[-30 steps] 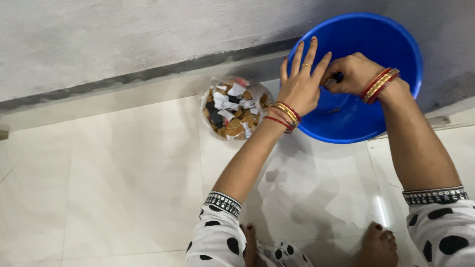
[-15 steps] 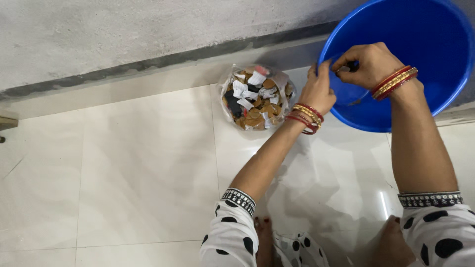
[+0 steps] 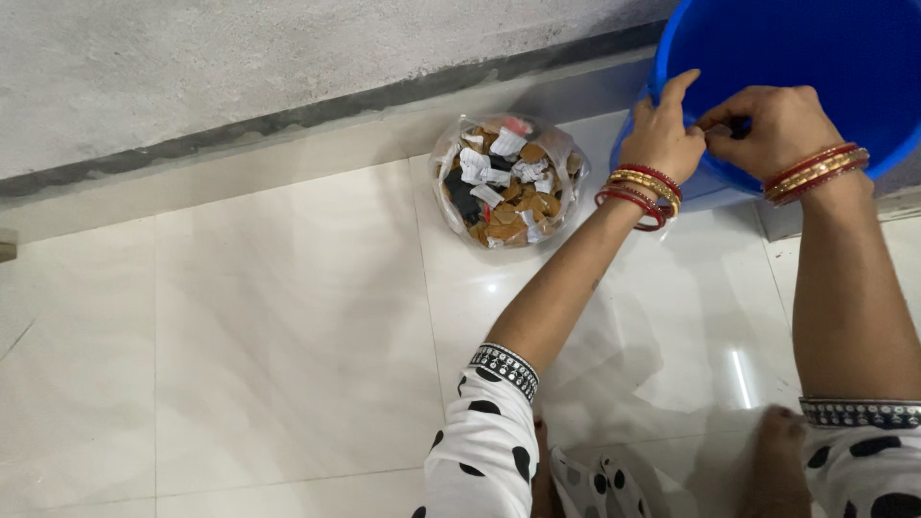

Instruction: The person sits on a tiled floor and transfers small brown and white items from a blue plastic bucket into a clear plastic bag. They repeatedly reach into the bucket, pick up handfuls of items, and place them into the bag, gradually filling it.

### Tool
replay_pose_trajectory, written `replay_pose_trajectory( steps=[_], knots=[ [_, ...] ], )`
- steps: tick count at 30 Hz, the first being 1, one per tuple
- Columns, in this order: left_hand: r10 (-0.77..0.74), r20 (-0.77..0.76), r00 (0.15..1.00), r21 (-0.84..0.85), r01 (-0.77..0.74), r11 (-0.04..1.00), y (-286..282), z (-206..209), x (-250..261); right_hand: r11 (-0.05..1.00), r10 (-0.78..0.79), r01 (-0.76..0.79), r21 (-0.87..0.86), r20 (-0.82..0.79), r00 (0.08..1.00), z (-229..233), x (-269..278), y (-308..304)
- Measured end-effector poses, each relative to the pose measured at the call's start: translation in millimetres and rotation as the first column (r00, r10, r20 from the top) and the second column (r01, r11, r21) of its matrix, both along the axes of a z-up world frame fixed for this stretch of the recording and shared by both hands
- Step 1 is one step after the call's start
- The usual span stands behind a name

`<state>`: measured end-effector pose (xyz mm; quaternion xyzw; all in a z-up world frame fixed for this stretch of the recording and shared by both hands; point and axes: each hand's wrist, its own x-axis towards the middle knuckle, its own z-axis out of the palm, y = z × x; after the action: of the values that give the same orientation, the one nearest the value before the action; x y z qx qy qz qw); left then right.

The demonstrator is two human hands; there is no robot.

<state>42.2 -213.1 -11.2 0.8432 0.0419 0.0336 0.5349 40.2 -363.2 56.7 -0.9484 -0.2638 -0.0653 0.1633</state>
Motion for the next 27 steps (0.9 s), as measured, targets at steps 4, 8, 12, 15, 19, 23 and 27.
replay_pose_trajectory(
  steps=[4, 8, 12, 15, 19, 23, 27],
  knots=[
    [-0.083, -0.028, 0.996, 0.035, 0.084, 0.996, 13, 14, -7, 0.994, -0.056, 0.047, 0.102, 0.093, 0.994, 12, -9, 0],
    [-0.141, 0.036, 0.989, 0.094, 0.137, 0.986, 33, 13, -7, 0.987, -0.023, -0.030, 0.160, 0.319, 0.947, 35, -21, 25],
    [-0.137, 0.044, 0.990, 0.176, 0.127, 0.976, 75, -2, 8, 0.914, 0.089, -0.208, 0.349, 0.328, 0.941, 51, -32, 66],
    [-0.079, 0.224, 0.971, 0.104, 0.057, 0.993, 129, -24, 22, 0.839, 0.140, -0.226, 0.495, 0.206, 0.968, 37, -30, 103],
    [-0.066, -0.030, 0.997, 0.157, 0.070, 0.985, 207, -47, 12, 0.837, 0.208, -0.126, 0.532, -0.097, 0.973, -2, -23, 152],
    [0.064, -0.226, 0.972, 0.408, 0.035, 0.912, 252, -64, -8, 0.830, 0.344, -0.241, 0.502, -0.121, 0.931, -45, -24, 183],
    [0.114, -0.125, 0.986, 0.585, -0.019, 0.811, 267, -73, -14, 0.904, 0.335, -0.268, 0.332, -0.162, 0.928, -79, -18, 204]
  ],
)
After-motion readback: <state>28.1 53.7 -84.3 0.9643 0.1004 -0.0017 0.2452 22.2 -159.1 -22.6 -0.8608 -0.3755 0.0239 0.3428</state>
